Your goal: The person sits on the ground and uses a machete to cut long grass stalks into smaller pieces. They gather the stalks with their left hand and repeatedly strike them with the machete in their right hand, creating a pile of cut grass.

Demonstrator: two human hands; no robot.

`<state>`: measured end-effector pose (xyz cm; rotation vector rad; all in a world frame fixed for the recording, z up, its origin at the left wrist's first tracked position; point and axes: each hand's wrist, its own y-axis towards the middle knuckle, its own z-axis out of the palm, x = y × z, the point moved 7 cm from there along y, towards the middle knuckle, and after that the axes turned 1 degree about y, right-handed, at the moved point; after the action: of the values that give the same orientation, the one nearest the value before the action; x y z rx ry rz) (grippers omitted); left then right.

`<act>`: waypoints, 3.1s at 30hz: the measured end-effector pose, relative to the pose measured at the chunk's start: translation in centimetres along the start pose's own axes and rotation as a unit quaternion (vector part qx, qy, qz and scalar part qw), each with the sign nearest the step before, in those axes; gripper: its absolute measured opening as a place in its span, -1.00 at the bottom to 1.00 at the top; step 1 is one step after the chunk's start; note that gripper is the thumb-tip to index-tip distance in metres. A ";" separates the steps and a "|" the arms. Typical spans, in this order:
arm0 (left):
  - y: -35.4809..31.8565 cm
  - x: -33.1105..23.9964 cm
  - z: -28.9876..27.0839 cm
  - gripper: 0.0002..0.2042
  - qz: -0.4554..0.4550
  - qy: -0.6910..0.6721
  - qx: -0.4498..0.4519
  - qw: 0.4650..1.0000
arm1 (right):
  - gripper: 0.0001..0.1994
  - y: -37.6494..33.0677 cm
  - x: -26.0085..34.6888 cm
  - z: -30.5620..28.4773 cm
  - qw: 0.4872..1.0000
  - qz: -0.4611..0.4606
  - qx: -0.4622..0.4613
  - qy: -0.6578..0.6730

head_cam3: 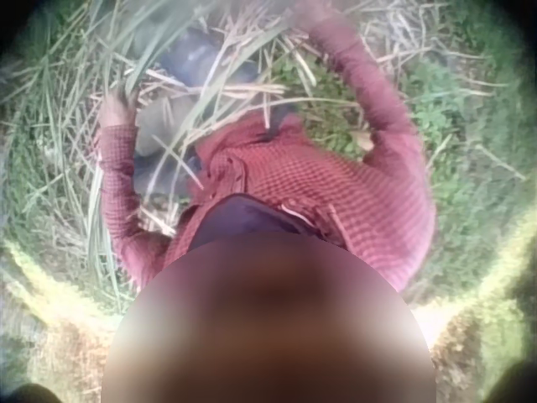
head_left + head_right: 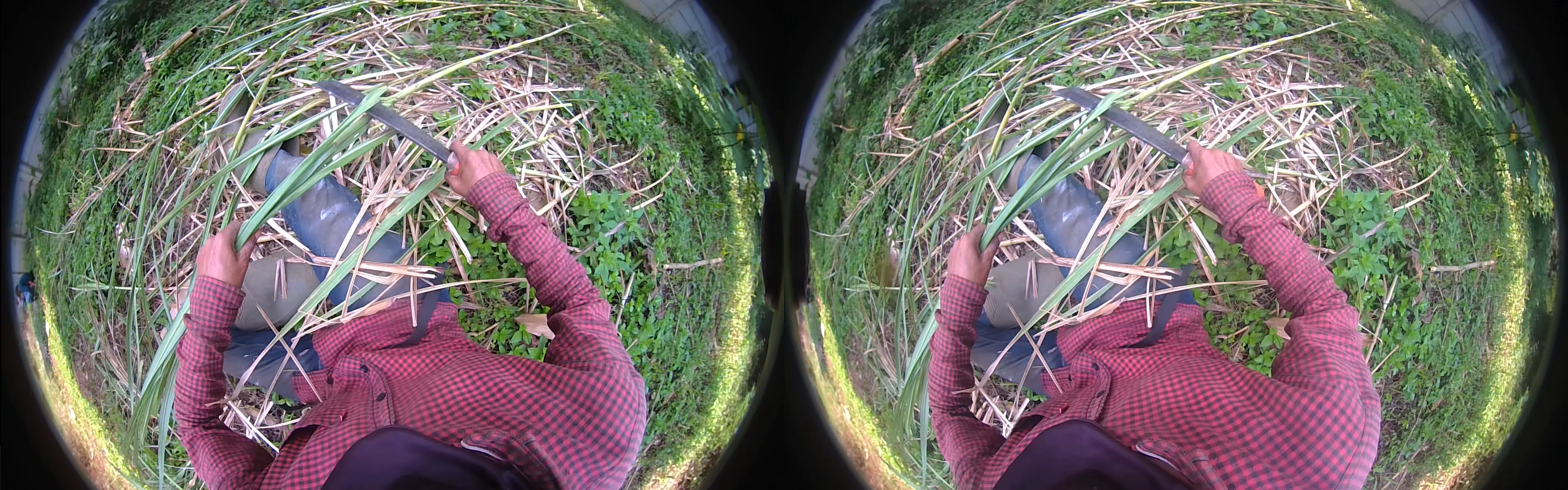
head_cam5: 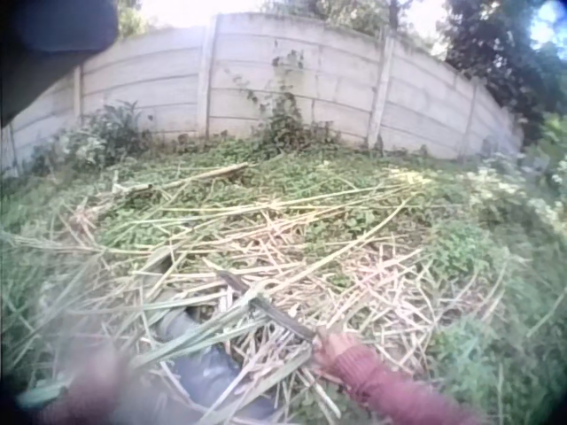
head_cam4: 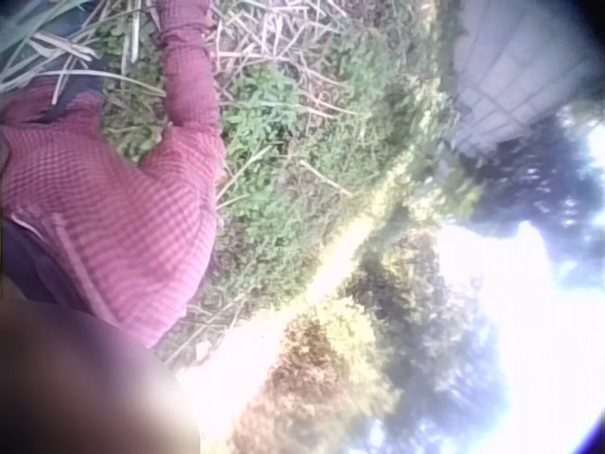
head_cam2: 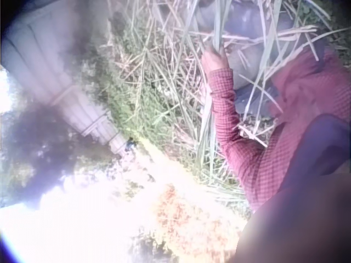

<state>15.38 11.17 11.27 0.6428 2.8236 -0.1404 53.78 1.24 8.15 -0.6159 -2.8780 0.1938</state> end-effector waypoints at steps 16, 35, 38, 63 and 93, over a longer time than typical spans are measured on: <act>-3.1 4.0 1.5 -0.69 0.001 -0.065 -0.027 0.998 | -0.71 1.8 -3.2 0.2 0.995 -0.034 -0.006 -0.091; -5.7 0.8 0.7 -0.78 0.122 0.073 -0.087 0.986 | -0.73 -2.7 0.4 2.7 0.997 -0.039 0.060 0.027; -5.0 -0.1 -0.3 -0.78 0.151 0.148 -0.120 0.970 | -0.79 -2.8 0.4 3.1 0.995 -0.097 -0.007 -0.012; -5.7 1.8 3.2 -0.66 0.174 0.249 -0.154 0.940 | -0.72 -1.7 -9.9 2.9 0.986 0.126 0.053 -0.098; -8.2 -1.7 9.7 -0.60 -0.224 -0.567 0.473 0.636 | -0.66 -6.6 3.8 -4.8 0.947 -0.212 -0.204 0.128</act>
<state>15.29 1.65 2.68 -0.1125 1.3800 -1.5411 48.84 -2.69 14.56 -0.0530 -2.7177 -0.5159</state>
